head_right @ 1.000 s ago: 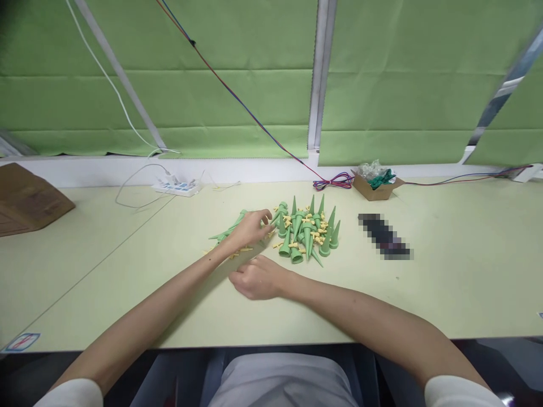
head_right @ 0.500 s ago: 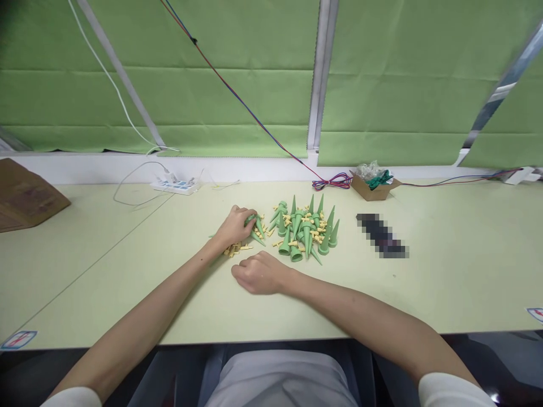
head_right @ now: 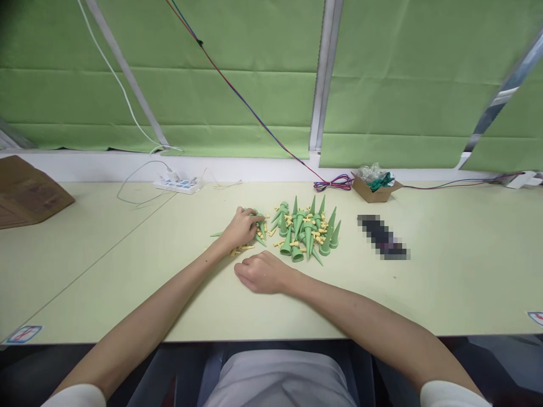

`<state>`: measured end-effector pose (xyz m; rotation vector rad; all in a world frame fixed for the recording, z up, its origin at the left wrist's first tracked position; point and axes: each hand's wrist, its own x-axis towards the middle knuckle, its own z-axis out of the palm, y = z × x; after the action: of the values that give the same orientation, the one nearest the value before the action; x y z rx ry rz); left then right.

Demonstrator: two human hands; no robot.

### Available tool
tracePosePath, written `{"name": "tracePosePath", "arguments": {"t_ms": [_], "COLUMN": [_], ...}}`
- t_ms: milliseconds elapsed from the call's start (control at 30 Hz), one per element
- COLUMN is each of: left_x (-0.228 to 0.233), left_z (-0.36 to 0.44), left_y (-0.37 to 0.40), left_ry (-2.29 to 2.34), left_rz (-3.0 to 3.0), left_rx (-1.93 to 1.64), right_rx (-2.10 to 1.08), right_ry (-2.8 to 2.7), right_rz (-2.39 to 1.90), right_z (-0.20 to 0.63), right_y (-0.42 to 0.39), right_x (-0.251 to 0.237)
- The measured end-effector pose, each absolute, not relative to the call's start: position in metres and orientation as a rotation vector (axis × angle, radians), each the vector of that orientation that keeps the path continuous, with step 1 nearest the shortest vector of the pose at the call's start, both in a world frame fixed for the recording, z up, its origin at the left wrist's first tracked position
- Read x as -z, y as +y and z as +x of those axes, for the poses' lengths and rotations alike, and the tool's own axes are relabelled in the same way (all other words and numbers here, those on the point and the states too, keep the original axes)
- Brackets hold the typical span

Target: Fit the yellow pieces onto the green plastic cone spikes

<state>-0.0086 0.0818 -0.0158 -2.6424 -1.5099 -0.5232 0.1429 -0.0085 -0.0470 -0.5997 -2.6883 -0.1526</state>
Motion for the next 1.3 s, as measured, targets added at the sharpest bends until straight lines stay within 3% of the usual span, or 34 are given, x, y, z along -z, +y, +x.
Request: {"name": "tracePosePath", "arguments": {"t_ms": [900,1300], "left_x": [0.020,-0.018], "left_z": [-0.004,-0.023], "left_y": [0.083,0.053], "left_ry": [-1.611,-1.470], "left_rz": [-2.522,-2.443], "left_rx": [0.505,1.082], "right_rx": [0.072,0.113], "right_ry": [-2.680,-2.690], "right_rz": [-0.628,-0.634], "right_z": [0.143,0.142], "right_y": [-0.010,-0.010], "right_x": [0.045,0.043]}}
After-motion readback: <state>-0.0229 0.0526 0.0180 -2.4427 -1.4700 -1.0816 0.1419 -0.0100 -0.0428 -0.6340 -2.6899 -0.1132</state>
